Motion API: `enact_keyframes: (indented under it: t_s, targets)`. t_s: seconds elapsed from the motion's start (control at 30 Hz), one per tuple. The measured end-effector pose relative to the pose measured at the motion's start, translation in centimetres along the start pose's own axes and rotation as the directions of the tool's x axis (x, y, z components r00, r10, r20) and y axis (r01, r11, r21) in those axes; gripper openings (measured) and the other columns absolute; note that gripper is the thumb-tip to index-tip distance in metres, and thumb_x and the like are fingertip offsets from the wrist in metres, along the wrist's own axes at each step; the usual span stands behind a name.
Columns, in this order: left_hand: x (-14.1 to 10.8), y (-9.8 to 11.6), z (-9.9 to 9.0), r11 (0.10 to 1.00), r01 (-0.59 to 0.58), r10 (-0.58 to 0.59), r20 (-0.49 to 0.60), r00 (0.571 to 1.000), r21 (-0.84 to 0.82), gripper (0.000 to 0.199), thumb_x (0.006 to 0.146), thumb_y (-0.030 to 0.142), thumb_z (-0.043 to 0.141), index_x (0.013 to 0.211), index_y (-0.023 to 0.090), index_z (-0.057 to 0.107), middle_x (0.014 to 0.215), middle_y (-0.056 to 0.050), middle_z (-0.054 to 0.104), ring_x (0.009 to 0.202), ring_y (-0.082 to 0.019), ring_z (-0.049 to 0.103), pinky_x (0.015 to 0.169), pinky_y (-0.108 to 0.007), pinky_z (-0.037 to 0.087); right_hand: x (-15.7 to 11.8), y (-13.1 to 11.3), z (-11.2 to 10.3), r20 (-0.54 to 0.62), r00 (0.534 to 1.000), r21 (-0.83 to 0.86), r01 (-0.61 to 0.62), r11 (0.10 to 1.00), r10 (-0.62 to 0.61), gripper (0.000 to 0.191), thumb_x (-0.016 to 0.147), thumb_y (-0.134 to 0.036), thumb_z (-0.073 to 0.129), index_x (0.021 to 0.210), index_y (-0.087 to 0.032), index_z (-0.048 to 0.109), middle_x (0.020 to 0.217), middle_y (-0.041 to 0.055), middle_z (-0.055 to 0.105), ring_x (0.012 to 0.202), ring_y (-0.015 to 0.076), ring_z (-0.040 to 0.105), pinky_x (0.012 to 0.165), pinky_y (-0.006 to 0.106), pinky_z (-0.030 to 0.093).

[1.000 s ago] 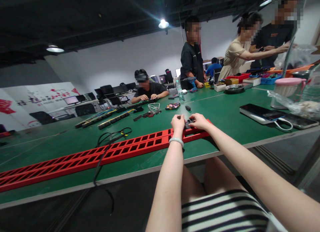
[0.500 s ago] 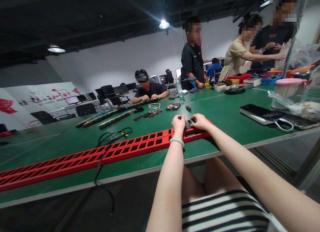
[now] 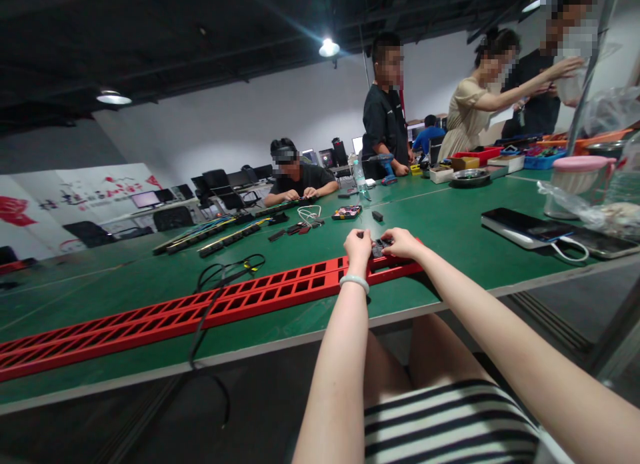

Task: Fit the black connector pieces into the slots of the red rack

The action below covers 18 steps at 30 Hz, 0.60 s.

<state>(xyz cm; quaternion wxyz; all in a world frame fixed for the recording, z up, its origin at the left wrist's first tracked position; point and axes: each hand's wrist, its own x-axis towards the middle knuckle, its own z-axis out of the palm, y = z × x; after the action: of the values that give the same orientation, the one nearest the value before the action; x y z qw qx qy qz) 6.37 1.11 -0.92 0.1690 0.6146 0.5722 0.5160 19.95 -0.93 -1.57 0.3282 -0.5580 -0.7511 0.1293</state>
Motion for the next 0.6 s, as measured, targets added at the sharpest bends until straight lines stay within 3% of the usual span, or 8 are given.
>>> enact_keyframes:
  t_s: [0.27, 0.6]
  targets:
    - [0.3, -0.7, 0.3, 0.999, -0.043, 0.043, -0.004, 0.999, 0.027, 0.023, 0.075, 0.038, 0.048, 0.073, 0.016, 0.056, 0.058, -0.002, 0.062, 0.052, -0.012, 0.059, 0.055, -0.021, 0.042, 0.2, 0.4, 0.1, 0.065, 0.998, 0.041, -0.03, 0.999, 0.027, 0.041, 0.06, -0.028, 0.065, 0.099, -0.015, 0.061, 0.098, 0.0074, 0.063, 0.088, 0.0178, 0.058, 0.076, 0.022, 0.042]
    - [0.5, -1.1, 0.5, 0.998, -0.049, 0.05, -0.007, 0.999, 0.036, 0.024, 0.075, 0.039, 0.048, 0.073, 0.017, 0.056, 0.059, -0.003, 0.062, 0.053, -0.013, 0.059, 0.056, -0.022, 0.042, 0.0, 0.1, -0.1, 0.095, 0.995, 0.027, -0.01, 1.0, 0.007, 0.039, 0.061, -0.027, 0.063, 0.098, -0.014, 0.062, 0.098, 0.0074, 0.063, 0.087, 0.0182, 0.058, 0.072, 0.021, 0.043]
